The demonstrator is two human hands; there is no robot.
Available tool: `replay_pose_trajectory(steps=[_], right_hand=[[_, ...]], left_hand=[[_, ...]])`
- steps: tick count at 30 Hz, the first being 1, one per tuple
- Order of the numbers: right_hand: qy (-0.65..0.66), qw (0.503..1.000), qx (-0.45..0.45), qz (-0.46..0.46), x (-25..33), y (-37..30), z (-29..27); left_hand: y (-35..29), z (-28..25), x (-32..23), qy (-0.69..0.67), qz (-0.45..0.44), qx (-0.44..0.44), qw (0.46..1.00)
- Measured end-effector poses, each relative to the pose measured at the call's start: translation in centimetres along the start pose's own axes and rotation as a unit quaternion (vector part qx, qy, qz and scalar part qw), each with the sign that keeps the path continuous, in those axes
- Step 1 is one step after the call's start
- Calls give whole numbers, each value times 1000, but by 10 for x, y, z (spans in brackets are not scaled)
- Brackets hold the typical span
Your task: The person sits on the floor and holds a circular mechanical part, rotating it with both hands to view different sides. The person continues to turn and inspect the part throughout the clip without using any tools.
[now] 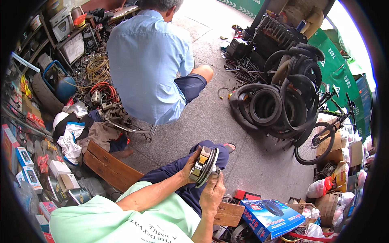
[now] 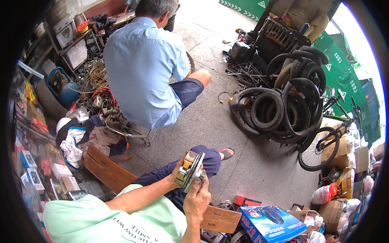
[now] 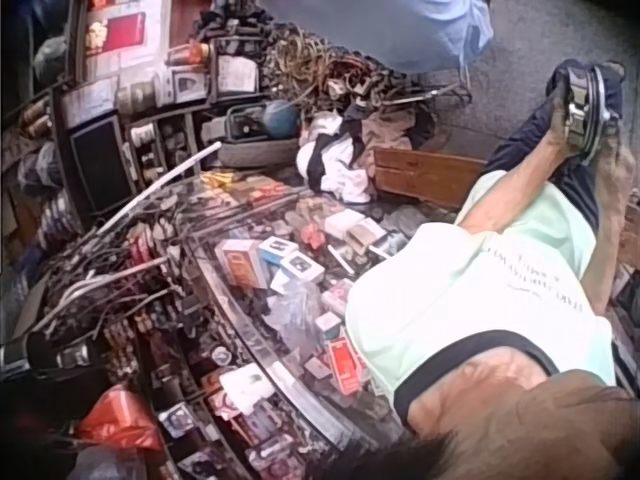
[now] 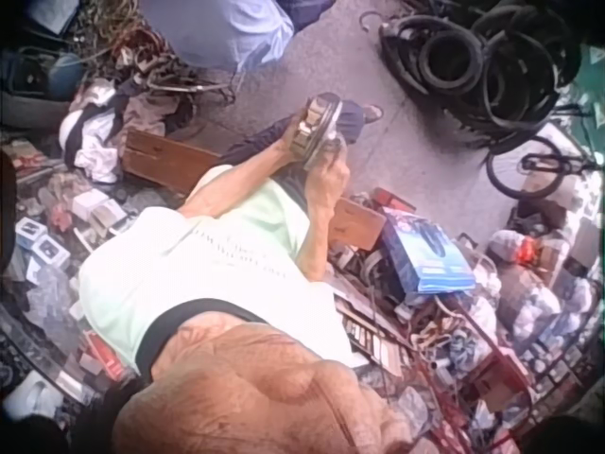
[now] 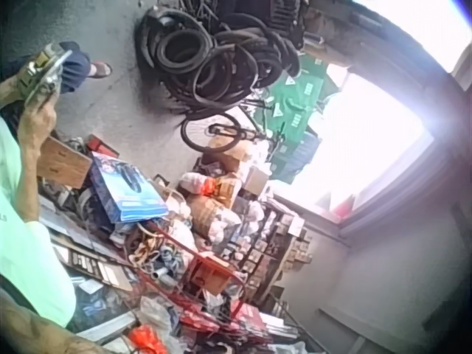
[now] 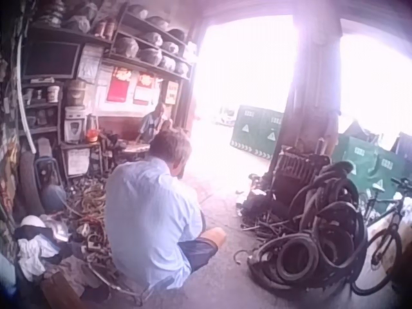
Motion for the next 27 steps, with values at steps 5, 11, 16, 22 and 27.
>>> replay_pose_trajectory(steps=[5,11,16,22,27], right_hand=[[-42,992,94,73,23,1,-19],[-147,975,136,95,34,-5,-36],[-203,964,148,84,41,-7,-42],[-205,966,138,71,45,-1,-40],[-254,956,143,43,53,8,-34]], left_hand=[[2,-6,-2,-21,0,-2,1000],[-1,1,4,-21,-21,-54,998],[-1,-8,6,5,-38,-57,998],[0,-3,6,-34,-51,-24,998],[0,-11,4,-58,-48,-7,997]])
Point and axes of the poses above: each hand's wrist, its own y-axis towards the middle knuckle, its own z-axis out of the palm, x = y × z, the point moved 3 cm from there along y, towards the middle knuckle, and after that the axes turned 14 degrees about -z, right-handed, at the moved point
